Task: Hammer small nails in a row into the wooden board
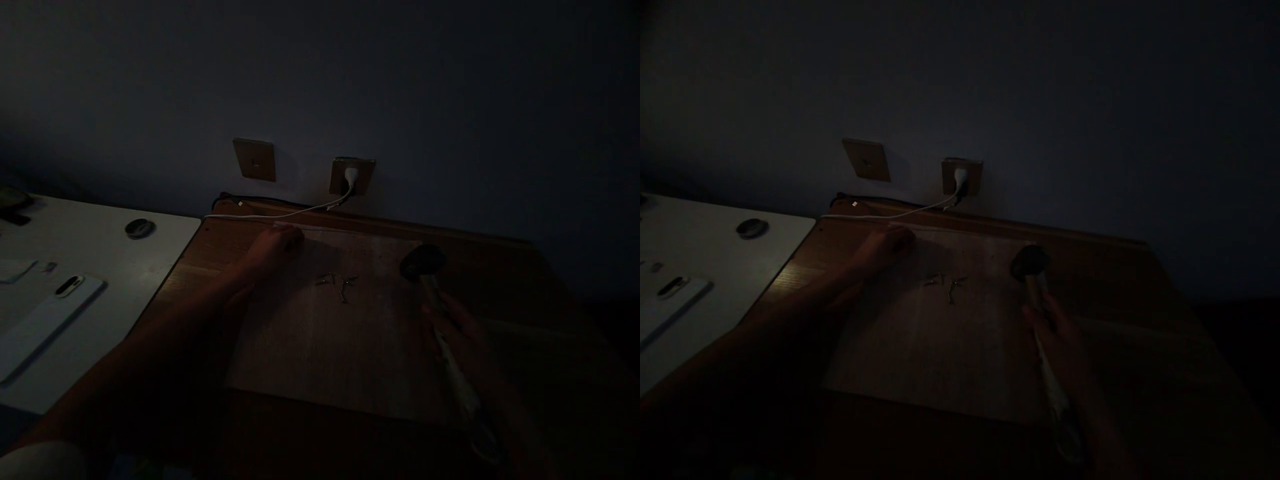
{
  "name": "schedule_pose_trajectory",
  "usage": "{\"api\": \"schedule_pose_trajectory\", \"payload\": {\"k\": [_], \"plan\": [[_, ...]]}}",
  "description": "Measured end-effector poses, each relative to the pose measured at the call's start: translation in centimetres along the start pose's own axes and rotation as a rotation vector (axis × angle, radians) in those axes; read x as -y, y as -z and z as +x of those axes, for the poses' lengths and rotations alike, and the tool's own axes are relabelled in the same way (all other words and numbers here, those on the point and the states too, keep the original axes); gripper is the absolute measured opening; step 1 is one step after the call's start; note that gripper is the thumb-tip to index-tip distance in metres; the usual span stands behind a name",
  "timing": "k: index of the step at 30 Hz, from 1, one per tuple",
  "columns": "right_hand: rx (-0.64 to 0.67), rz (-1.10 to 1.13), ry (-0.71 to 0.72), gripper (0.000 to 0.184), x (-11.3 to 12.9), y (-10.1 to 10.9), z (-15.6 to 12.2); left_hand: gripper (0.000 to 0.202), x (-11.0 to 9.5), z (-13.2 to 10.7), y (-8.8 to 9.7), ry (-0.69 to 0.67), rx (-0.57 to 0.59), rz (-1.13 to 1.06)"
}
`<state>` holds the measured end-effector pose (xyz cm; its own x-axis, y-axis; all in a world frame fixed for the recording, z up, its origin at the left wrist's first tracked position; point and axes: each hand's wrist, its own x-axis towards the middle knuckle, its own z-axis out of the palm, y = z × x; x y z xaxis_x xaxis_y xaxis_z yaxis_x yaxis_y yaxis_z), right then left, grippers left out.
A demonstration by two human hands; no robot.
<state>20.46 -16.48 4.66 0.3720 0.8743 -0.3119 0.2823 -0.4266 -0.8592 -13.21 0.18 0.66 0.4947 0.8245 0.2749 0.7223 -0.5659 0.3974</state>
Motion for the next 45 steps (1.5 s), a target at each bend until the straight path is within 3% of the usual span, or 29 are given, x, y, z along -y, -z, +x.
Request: {"api": "schedule_pose_trajectory", "payload": {"k": [6, 9, 11, 17, 20, 26, 33, 45], "plan": [[0.053, -0.026, 0.059, 0.051, 2.4, -2.2, 0.4, 0.023, -0.4, 1.6, 1.5, -0.116, 0.165, 0.099], [0.158, -0.01, 0.097, 0.068, 3.9, -4.1, 0.8, 0.026, 0.0, 1.8, 0.9, -0.167, 0.136, -0.018], [0.251, -0.004, 0.134, 0.069, 5.3, -5.6, 1.2, 0.025, 0.6, 1.7, 0.2, -0.18, 0.095, -0.126], [0.436, 0.003, 0.28, 0.052, 9.1, -9.9, 2.5, 0.03, 1.4, 1.0, -1.8, 0.029, -0.05, -0.397], [0.456, 0.001, 0.318, 0.052, 9.8, -10.9, 2.7, 0.016, 1.4, 0.9, -2.1, 0.064, -0.058, -0.371], [0.454, -0.006, 0.289, 0.056, 9.4, -10.8, 2.5, 0.016, 1.2, 0.8, -1.8, -0.009, -0.055, -0.325], [0.484, 0.0, 0.239, 0.056, 8.9, -10.5, 2.8, 0.035, 0.7, 0.5, -1.6, 0.13, -0.076, -0.452], [0.479, -0.03, 0.249, 0.062, 8.5, -10.5, 2.8, 0.047, 1.0, 0.1, -1.7, 0.104, -0.072, -0.513]]}}
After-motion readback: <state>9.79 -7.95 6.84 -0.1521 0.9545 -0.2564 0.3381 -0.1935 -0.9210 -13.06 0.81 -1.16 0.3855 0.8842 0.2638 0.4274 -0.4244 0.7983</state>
